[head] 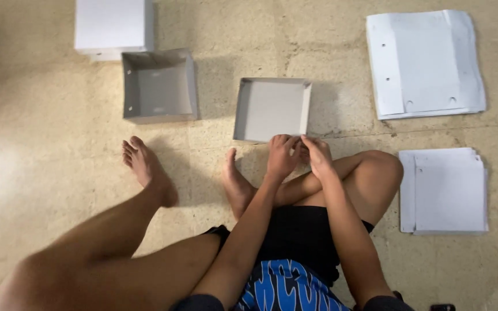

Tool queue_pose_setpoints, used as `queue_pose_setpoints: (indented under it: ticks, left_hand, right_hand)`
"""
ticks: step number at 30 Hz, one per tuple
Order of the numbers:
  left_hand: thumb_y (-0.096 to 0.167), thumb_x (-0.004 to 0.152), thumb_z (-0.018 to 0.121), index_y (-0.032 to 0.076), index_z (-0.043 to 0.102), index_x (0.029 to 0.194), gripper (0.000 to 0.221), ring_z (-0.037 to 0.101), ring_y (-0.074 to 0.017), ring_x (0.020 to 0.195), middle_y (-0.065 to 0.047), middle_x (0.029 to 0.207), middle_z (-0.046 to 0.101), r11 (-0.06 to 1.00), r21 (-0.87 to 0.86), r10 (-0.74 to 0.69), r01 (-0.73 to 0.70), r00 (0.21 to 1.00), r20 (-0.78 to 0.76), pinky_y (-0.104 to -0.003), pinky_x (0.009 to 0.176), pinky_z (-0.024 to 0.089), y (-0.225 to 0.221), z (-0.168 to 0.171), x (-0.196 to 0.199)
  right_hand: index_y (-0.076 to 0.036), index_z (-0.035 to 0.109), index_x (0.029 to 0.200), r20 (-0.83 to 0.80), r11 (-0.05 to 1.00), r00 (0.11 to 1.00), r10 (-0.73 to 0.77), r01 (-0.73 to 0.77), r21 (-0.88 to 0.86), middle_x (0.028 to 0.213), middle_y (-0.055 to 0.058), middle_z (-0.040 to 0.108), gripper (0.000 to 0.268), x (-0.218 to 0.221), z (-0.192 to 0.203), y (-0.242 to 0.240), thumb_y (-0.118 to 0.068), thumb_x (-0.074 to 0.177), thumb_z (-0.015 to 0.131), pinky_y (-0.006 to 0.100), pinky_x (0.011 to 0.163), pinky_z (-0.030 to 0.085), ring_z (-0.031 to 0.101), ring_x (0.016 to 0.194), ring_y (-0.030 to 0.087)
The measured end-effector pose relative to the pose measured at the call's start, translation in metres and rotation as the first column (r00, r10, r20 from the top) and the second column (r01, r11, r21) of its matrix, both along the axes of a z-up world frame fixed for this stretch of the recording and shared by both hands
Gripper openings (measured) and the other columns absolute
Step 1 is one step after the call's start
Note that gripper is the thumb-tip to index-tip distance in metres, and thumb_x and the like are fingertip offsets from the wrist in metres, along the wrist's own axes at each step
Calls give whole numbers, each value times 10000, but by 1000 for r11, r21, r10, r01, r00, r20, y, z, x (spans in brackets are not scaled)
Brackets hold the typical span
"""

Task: Assembling a cardboard box by folding and tucking the flaps of a pre-cut sheet.

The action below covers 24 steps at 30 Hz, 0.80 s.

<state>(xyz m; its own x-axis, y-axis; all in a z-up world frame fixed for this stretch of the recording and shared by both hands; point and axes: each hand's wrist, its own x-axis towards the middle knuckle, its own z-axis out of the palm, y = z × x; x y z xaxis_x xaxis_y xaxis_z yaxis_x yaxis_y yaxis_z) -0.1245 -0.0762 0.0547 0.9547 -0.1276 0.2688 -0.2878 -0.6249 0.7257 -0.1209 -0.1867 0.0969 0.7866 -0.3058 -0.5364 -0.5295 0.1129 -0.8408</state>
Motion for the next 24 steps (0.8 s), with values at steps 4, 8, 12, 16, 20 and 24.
queue_pose_setpoints:
  ticks: [4,8,12,16,20,24]
  left_hand:
    - [193,951,665,55,732,1016,166,620,-275,994,-111,904,651,1000,-25,17,-16,1000,8,-494,1100,386,5,-19,13]
    - [184,971,629,58,708,1077,183,622,-275,1048,-98,974,658,997,-74,-27,23,998,-65,-530,1163,320,11,-18,15]
    - [147,952,653,76,709,1111,183,640,-260,1057,-83,1000,678,996,-83,26,-32,998,-63,-494,1144,344,14,2,19]
    - [200,956,655,107,733,1075,170,623,-213,1059,-38,986,668,998,-58,33,-35,998,-48,-422,1085,391,7,-11,30]
    - [247,936,604,136,749,1008,196,596,-266,955,-40,911,682,996,-53,-75,70,991,-109,-455,925,420,-14,-4,62]
    - [239,949,558,116,646,1293,376,589,-311,1040,-54,1028,742,962,22,-262,271,944,-200,-463,920,414,-14,6,82]
  right_hand:
    - [-30,727,962,10,992,1000,-21,20,125,960,123,689,278,11,-27,-6,-288,910,816,422,702,583,670,868,245]
    - [-21,665,1085,-29,991,999,18,-14,132,1067,146,630,325,11,-26,-4,-313,955,725,485,820,481,595,989,308]
    - [-130,659,894,26,990,989,143,-143,17,829,28,621,210,18,-11,-1,-319,977,700,375,710,538,614,772,158]
    - [-40,658,902,91,977,973,212,-213,-8,783,67,635,251,21,-1,-4,-253,1033,638,392,677,505,607,722,203]
    - [-99,674,868,-15,976,997,77,-78,-204,746,12,614,147,35,11,-18,-186,959,598,304,647,547,598,689,131]
    - [6,690,772,47,982,991,-122,114,150,725,123,711,197,42,-1,-25,15,867,517,292,628,619,700,672,198]
